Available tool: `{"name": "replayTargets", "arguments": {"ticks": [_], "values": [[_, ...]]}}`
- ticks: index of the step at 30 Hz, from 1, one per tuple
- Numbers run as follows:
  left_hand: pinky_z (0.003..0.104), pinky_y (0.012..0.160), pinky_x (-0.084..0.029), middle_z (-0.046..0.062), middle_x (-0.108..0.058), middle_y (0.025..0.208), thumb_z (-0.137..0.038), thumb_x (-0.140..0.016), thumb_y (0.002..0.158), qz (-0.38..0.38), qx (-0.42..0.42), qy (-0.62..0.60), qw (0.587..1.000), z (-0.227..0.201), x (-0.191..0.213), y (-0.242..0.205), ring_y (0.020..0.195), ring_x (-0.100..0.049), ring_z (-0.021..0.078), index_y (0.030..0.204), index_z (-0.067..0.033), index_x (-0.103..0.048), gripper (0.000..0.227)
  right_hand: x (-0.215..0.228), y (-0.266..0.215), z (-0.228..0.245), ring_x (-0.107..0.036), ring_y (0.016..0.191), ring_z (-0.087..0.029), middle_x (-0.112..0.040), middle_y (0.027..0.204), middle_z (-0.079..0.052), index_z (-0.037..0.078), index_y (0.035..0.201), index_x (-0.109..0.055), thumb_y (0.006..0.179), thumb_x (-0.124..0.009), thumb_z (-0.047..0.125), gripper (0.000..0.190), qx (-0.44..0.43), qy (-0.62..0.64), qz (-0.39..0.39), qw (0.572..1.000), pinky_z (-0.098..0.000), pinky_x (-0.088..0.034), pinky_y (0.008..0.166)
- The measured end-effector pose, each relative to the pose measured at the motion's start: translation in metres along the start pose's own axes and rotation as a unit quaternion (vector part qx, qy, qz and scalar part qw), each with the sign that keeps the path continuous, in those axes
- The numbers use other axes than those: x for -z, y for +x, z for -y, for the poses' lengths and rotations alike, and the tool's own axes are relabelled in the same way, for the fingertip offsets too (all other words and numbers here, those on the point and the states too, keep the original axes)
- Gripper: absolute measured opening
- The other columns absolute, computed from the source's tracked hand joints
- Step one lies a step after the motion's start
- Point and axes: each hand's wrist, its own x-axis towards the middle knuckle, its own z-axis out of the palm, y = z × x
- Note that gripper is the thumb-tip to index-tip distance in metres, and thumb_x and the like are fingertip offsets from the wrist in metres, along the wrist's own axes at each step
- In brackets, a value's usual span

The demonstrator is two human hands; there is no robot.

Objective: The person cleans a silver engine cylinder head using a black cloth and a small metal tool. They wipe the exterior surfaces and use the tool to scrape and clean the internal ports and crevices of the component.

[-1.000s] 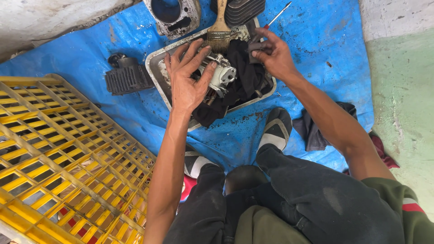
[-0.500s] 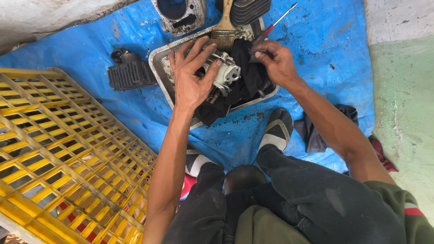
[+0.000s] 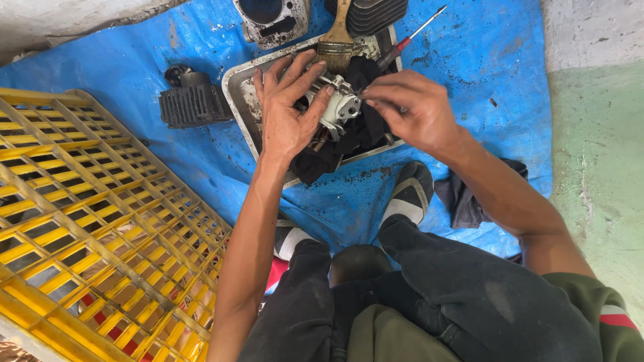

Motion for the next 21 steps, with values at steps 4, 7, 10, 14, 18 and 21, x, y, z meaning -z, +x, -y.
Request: {"name": "replayTargets", "arguments": {"ticks": [4,7,10,14,18,21], "values": [[0.064,0.126,-0.011,0.002,-0.064,0.145,-0.03,-0.08,0.094,0.0,-0.004,-0.001,1.0,-0.001,0.001,0.0,0.141,-0.048,0.0326,0.13,-0.0151,-0.075,0.039,0.0,0.013,0.013,-0.066,0.106,-0.032,-0.068,0.117,-0.013,0.007,0.125,-0.071,0.079,-0.074,-0.006,0.048,0.146,-0.193,0.066,0.968,-0.0417,-0.057,0.088],[0.065,0.126,-0.011,0.002,-0.064,0.146,-0.03,-0.08,0.094,-0.002,-0.003,0.001,1.0,0.0,0.001,0.0,0.141,-0.048,0.0327,0.13,-0.015,-0.075,0.039,-0.007,0.013,0.012,-0.066,0.107,-0.032,-0.067,0.117,-0.014,0.006,0.13,-0.071,0.081,-0.074,-0.007,0.05,0.152,-0.201,0.071,0.965,-0.041,-0.058,0.087],[0.065,0.125,-0.011,0.002,-0.064,0.146,-0.03,-0.08,0.094,-0.003,-0.005,-0.001,1.0,0.001,0.0,0.0,0.141,-0.047,0.0326,0.129,-0.0151,-0.075,0.039,-0.013,0.011,0.002,-0.068,0.105,-0.03,-0.067,0.118,-0.014,0.004,0.128,-0.071,0.086,-0.076,-0.007,0.044,0.15,-0.173,0.056,0.972,-0.0392,-0.058,0.085],[0.066,0.125,-0.011,0.001,-0.064,0.145,-0.031,-0.08,0.094,-0.003,-0.005,-0.004,1.0,0.001,0.0,0.0,0.141,-0.047,0.0326,0.129,-0.0151,-0.076,0.039,-0.007,0.015,-0.002,-0.069,0.103,-0.03,-0.068,0.116,-0.012,0.004,0.121,-0.071,0.085,-0.077,-0.007,0.038,0.171,-0.162,0.057,0.97,-0.0384,-0.059,0.085],[0.066,0.125,-0.011,0.001,-0.064,0.146,-0.03,-0.08,0.094,-0.002,-0.008,0.0,1.0,0.001,0.0,0.0,0.14,-0.048,0.0328,0.129,-0.0146,-0.075,0.039,-0.007,0.021,0.001,-0.07,0.102,-0.03,-0.069,0.114,-0.011,0.004,0.116,-0.072,0.082,-0.078,-0.007,0.036,0.187,-0.178,0.073,0.963,-0.0377,-0.06,0.084],[0.066,0.124,-0.011,0.001,-0.064,0.146,-0.03,-0.08,0.094,0.003,-0.01,0.004,1.0,0.0,0.001,0.001,0.14,-0.048,0.0327,0.129,-0.0146,-0.075,0.039,-0.006,0.022,0.001,-0.07,0.101,-0.029,-0.07,0.113,-0.011,0.004,0.115,-0.073,0.081,-0.078,-0.005,0.036,0.19,-0.182,0.083,0.961,-0.0376,-0.06,0.084]]}}
